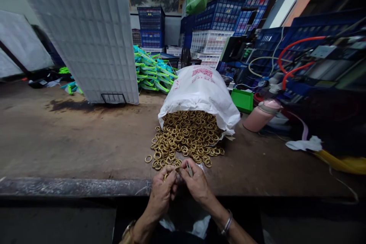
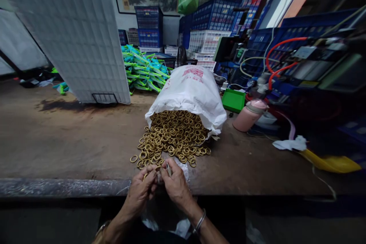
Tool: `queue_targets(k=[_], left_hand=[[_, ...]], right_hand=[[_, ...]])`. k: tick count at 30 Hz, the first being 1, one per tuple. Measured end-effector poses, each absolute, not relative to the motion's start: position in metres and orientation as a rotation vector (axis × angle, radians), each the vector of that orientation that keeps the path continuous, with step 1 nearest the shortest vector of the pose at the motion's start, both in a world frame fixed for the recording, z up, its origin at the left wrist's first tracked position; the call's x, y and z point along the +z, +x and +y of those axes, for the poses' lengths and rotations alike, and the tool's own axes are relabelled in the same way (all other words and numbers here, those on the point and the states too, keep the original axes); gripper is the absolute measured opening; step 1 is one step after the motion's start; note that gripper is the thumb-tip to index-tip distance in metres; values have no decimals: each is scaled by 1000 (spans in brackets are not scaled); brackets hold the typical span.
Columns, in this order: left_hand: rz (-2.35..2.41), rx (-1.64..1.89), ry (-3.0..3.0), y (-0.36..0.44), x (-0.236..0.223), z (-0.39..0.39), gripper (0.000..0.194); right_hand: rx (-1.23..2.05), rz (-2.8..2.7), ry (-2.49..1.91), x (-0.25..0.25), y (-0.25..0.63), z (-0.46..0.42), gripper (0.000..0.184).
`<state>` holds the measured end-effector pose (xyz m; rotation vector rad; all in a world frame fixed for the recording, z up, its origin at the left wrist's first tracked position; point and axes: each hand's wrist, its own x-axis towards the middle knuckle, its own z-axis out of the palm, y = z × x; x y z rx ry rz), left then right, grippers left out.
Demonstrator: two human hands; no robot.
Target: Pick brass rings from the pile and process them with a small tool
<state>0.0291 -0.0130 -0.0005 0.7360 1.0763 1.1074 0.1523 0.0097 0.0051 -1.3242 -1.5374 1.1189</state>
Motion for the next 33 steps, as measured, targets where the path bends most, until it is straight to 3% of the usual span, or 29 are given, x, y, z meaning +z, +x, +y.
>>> queue_targets(k=[8, 13, 18, 25, 29, 33], left_hand=[[1168, 1185, 1116, 30, 15, -18, 23], [1067, 933, 820, 30, 14, -22, 29], [997, 937, 758, 29, 10, -23, 29], [1110, 956, 807, 30, 14, -23, 33], [1127, 994, 852, 30, 17, -24, 33], [1134, 1024, 927, 30, 17, -25, 30]], right_hand=[[1129, -1596, -1370, 12, 152, 8, 23], [1154, -1588, -1395, 13, 154, 6, 24], [1258, -1536, -1321, 9, 158, 7, 24], [865, -1954, -1389, 3, 164, -1, 10], [764, -2134, -1420, 0, 164, -8, 23], [703, -2209, -1437, 1, 163, -8, 25]])
